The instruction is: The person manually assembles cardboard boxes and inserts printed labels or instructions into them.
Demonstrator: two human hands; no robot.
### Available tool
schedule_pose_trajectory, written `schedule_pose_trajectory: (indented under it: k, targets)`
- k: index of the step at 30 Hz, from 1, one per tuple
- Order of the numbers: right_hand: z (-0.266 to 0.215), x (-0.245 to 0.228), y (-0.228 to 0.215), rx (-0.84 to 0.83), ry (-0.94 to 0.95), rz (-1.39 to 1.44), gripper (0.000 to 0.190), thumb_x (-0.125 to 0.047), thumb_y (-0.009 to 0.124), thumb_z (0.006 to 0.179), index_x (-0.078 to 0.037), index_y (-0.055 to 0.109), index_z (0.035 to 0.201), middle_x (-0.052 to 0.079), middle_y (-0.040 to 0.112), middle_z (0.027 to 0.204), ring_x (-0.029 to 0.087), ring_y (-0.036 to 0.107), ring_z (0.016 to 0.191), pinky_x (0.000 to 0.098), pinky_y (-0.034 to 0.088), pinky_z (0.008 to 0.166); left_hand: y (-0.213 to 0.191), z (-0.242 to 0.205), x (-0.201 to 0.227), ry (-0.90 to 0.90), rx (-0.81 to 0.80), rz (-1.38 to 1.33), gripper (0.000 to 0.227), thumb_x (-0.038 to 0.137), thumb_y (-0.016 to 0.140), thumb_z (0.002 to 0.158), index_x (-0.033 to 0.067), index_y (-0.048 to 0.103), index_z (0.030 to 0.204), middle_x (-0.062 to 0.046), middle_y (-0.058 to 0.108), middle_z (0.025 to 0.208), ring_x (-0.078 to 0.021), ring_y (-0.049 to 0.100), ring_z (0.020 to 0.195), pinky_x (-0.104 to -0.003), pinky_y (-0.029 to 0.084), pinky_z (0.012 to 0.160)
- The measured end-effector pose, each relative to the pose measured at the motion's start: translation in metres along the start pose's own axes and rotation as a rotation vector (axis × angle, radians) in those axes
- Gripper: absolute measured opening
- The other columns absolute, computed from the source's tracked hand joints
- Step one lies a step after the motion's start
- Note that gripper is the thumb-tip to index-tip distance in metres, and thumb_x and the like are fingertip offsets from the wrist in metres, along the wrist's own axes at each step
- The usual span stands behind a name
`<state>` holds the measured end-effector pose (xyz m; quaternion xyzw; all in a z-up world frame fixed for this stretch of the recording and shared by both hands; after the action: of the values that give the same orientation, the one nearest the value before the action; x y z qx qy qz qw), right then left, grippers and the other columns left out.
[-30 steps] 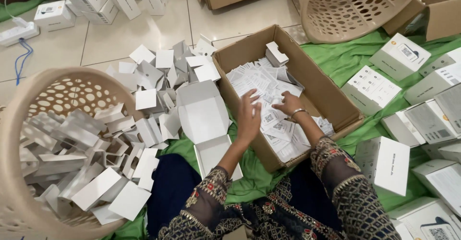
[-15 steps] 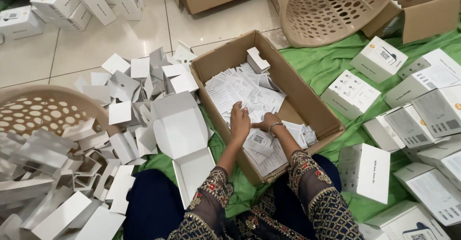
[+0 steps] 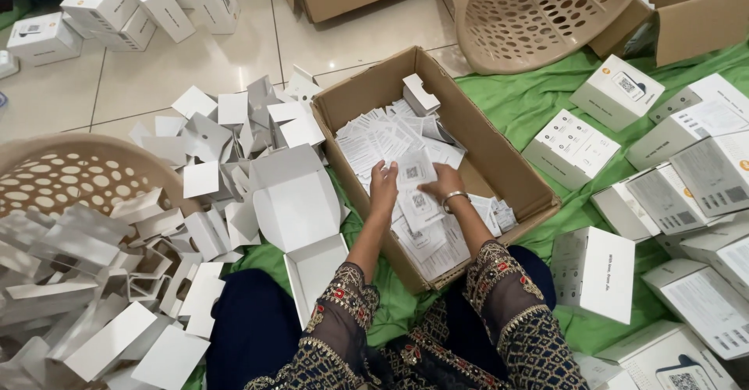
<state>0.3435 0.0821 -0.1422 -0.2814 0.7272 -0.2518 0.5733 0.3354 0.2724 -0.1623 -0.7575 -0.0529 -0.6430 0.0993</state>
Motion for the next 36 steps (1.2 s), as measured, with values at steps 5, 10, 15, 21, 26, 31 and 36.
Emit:
schedule_pose_trajectory:
  k: [5,10,15,21,26,31,36]
  targets:
    - [-0.066,-0.086,-0.07,0.387,-0.388,0.131,0.036,-0.001,0.076,0.072,-0.012,0.077,0.106,0.008,0.077,0.102,0.024,0.073,0.089,0.0355,0.056,0.08,-0.002,-0.014,0.012,-0.334,-0.162,-0.377,0.084,0.061,0.052,0.094,0.013,0.027,0.157,-0.016,0.043,0.151,-0.0327,0.047,0.138,-0.059,0.045,0.107]
    - [-0.103,-0.135,-0.076,0.451,-0.726,-0.119,0.046,0.012,0.065,0.069,-0.017,0.08,0.102,0.004,0.076,0.098,0.028,0.069,0.089,0.0391,0.052,0.08,0.005,-0.017,0.019,-0.407,-0.281,-0.748,0.085,0.065,0.046,0.099,0.0024,0.038,0.155,-0.018,0.055,0.142,-0.036,0.054,0.128,-0.062,0.045,0.096]
    - [-0.094,-0.119,-0.083,0.564,-0.684,0.043,0.029,0.003,0.072,0.083,-0.013,0.076,0.107,0.005,0.075,0.1,0.022,0.071,0.084,0.0337,0.054,0.073,0.001,0.003,-0.004,-0.183,-0.242,-0.756,0.049,0.004,0.05,0.099,0.002,0.043,0.148,-0.014,0.056,0.143,-0.0273,0.055,0.131,-0.042,0.044,0.112]
    - [0.007,0.02,-0.059,0.515,-0.189,0.884,0.022,-0.003,0.073,0.091,-0.001,0.07,0.112,0.004,0.076,0.096,0.007,0.067,0.077,0.0229,0.053,0.066,-0.002,-0.01,0.012,-0.229,-0.238,-0.753,0.044,0.011,0.046,0.104,0.0051,0.042,0.148,-0.01,0.053,0.144,-0.0231,0.053,0.131,-0.038,0.042,0.113]
    - [0.055,0.093,-0.028,0.52,-0.101,1.034,0.019,-0.004,0.066,0.099,0.002,0.068,0.116,0.002,0.071,0.095,0.007,0.061,0.08,0.0231,0.05,0.071,0.002,-0.008,0.013,-0.17,-0.233,-0.716,0.044,0.011,0.051,0.103,0.0007,0.046,0.146,-0.011,0.057,0.141,-0.022,0.056,0.127,-0.036,0.043,0.111]
    - [0.054,0.098,-0.028,0.514,-0.043,1.243,0.019,-0.004,0.059,0.099,0.0,0.066,0.115,0.001,0.073,0.095,0.01,0.066,0.083,0.025,0.054,0.077,-0.005,-0.007,0.014,-0.151,-0.16,-0.657,0.043,0.007,0.065,0.1,-0.0024,0.049,0.138,-0.014,0.063,0.129,-0.0234,0.06,0.116,-0.036,0.046,0.103]
    - [0.065,0.118,0.017,0.211,0.328,1.285,0.025,-0.023,0.049,0.106,-0.001,0.056,0.113,0.019,0.07,0.099,0.036,0.071,0.093,0.0499,0.06,0.08,0.002,0.001,0.001,-0.163,-0.395,-0.99,0.028,0.022,0.059,0.114,-0.0035,0.053,0.123,-0.01,0.058,0.098,-0.0192,0.055,0.083,-0.04,0.054,0.083]
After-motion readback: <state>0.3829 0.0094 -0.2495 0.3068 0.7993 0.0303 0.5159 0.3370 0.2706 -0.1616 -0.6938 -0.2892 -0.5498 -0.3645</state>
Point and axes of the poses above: each hand's wrist, its own z-axis towards the middle knuckle, its own y-axis out of the palm, x = y × z, the point moved 8 cm from there along z, towards the middle knuckle
